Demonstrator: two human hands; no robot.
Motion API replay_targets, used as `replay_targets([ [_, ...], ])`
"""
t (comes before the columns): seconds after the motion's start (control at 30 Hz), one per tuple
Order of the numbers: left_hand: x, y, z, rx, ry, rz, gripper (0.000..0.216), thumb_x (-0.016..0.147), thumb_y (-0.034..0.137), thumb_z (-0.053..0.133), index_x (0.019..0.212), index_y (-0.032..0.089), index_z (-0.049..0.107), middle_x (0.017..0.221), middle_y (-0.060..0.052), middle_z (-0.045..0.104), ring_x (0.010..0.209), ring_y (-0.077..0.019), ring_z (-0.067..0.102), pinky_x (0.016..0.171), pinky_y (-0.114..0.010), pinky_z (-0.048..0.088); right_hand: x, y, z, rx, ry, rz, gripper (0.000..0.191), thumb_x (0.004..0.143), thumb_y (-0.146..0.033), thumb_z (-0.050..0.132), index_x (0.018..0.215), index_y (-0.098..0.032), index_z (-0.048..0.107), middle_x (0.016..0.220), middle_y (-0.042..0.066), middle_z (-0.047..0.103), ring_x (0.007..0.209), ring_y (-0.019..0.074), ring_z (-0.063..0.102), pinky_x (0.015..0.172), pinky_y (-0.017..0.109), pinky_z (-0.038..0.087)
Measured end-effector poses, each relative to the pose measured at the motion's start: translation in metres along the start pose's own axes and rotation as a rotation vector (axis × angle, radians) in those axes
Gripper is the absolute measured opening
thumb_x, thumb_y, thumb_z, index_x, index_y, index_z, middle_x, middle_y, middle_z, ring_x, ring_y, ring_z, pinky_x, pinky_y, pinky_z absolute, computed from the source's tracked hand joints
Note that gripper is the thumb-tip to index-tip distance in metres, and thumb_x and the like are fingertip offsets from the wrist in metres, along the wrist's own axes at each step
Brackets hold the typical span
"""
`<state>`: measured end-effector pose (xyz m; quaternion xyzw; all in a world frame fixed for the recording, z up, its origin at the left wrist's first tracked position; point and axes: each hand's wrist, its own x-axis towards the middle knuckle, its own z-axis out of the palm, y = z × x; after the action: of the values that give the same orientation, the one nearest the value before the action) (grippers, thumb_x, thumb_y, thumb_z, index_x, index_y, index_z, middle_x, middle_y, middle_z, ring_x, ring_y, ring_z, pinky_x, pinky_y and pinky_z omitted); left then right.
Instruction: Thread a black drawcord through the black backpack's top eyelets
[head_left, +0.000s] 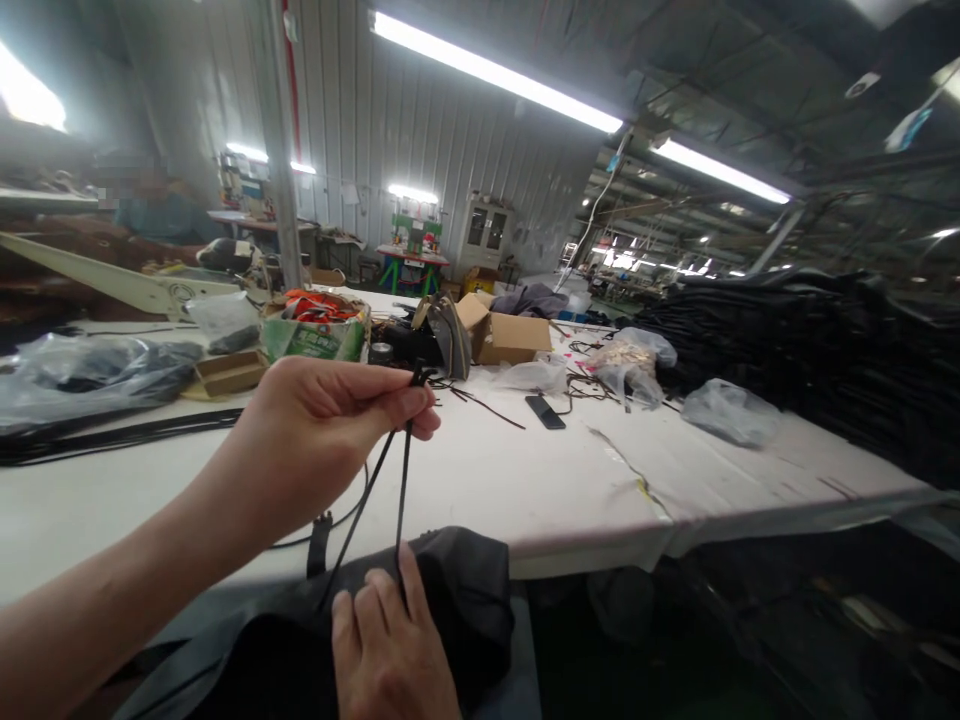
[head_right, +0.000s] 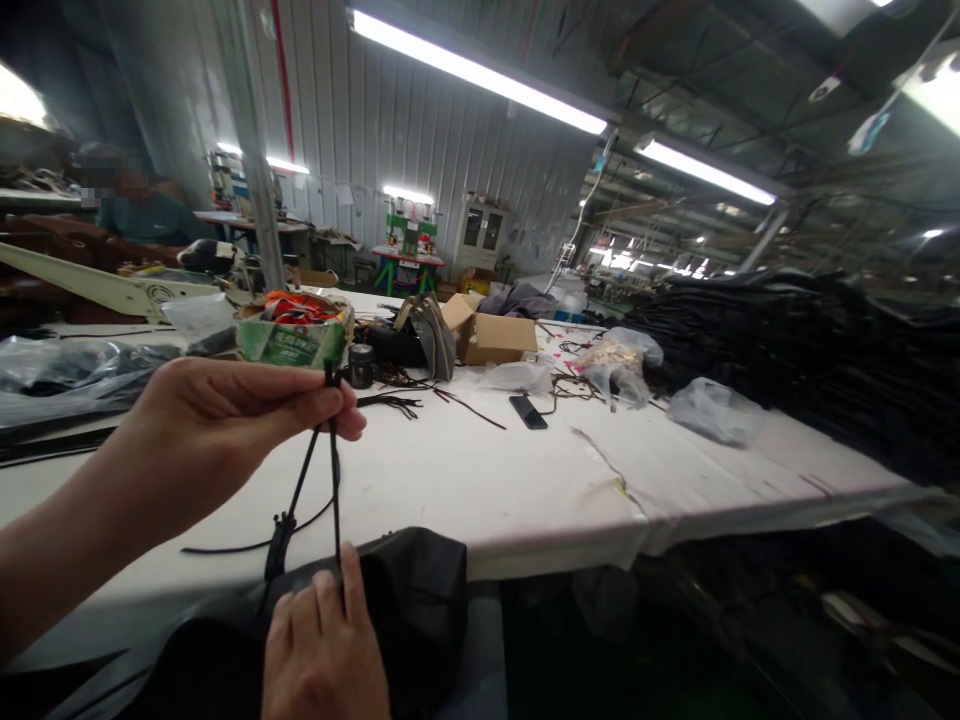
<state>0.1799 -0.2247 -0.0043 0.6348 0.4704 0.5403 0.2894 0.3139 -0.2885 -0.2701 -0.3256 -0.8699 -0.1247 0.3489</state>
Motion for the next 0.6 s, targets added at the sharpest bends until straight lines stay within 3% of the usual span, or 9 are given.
replay_targets([
  [0.07,-0.001,-0.008,-0.002,0.033,-0.007,-0.012,0.028,0.09,0.051,0.084,0.082,0.025,0.091,0.086,-0.004,0.086,0.09,-0.0296,0.08,0.096,-0.038,0.062,-0.026,-0.011,0.021,-0.022,-0.071,-0.017,0.038,0.108,-0.026,0.061,0.139,-0.008,0.071,0.111,0.017,0.081,0.114,0.036,0.076,0.133,0.062,0.045],
  [0.17,-0.003,-0.021,-0.003,0.026,-0.008,-0.056,0.031,0.093,0.052,0.08,0.079,0.025,0.089,0.087,-0.005,0.086,0.089,-0.0287,0.078,0.091,-0.038,0.059,-0.051,-0.018,0.033,-0.086,-0.056,0.002,0.045,0.106,-0.018,0.056,0.148,-0.005,0.067,0.139,0.022,0.077,0.129,0.0376,0.073,0.124,0.057,0.056],
  [0.3,-0.006,-0.03,-0.006,0.021,0.009,-0.093,0.035,0.093,0.057,0.079,0.081,0.027,0.089,0.09,-0.005,0.086,0.091,-0.0294,0.076,0.085,-0.038,0.057,-0.048,0.005,0.021,-0.073,0.062,-0.042,0.046,0.105,-0.013,0.053,0.148,-0.001,0.066,0.144,0.022,0.075,0.136,0.0354,0.07,0.122,0.053,0.057],
  [0.4,-0.006,-0.03,-0.011,0.06,0.018,-0.074,0.034,0.094,0.059,0.079,0.082,0.028,0.089,0.092,-0.004,0.086,0.094,-0.0299,0.076,0.09,-0.038,0.056,-0.029,0.03,0.004,-0.003,0.037,-0.076,0.042,0.108,-0.011,0.05,0.147,-0.006,0.067,0.139,0.016,0.079,0.13,0.0297,0.072,0.127,0.053,0.051],
  [0.47,-0.005,-0.026,-0.014,0.034,0.025,-0.066,0.034,0.094,0.057,0.079,0.081,0.028,0.089,0.091,-0.004,0.086,0.092,-0.0287,0.076,0.087,-0.037,0.056,-0.016,0.039,-0.005,0.056,-0.035,-0.043,0.042,0.11,-0.025,0.062,0.148,-0.008,0.065,0.135,0.016,0.08,0.123,0.0295,0.074,0.126,0.052,0.051],
  [0.5,-0.005,-0.023,-0.015,0.0,0.023,-0.07,0.033,0.093,0.055,0.079,0.08,0.027,0.089,0.09,-0.005,0.086,0.09,-0.0281,0.075,0.081,-0.035,0.056,-0.01,0.04,-0.008,0.081,-0.074,-0.018,0.053,0.107,-0.04,0.072,0.149,-0.008,0.064,0.133,0.016,0.08,0.12,0.0309,0.075,0.123,0.052,0.053],
  [0.57,-0.004,-0.018,-0.016,-0.085,0.014,-0.088,0.032,0.092,0.052,0.079,0.079,0.024,0.089,0.089,-0.007,0.085,0.086,-0.0272,0.074,0.067,-0.033,0.054,0.0,0.04,-0.012,0.107,-0.131,0.002,0.092,0.087,-0.072,0.089,0.145,-0.007,0.064,0.124,0.017,0.08,0.11,0.0333,0.075,0.116,0.053,0.057],
  [0.6,-0.004,-0.016,-0.017,-0.124,0.008,-0.1,0.032,0.091,0.051,0.08,0.079,0.023,0.089,0.088,-0.009,0.085,0.084,-0.027,0.073,0.062,-0.032,0.052,0.005,0.038,-0.013,0.11,-0.15,-0.001,0.101,0.077,-0.081,0.091,0.141,-0.007,0.066,0.118,0.015,0.081,0.104,0.0331,0.075,0.112,0.053,0.058],
])
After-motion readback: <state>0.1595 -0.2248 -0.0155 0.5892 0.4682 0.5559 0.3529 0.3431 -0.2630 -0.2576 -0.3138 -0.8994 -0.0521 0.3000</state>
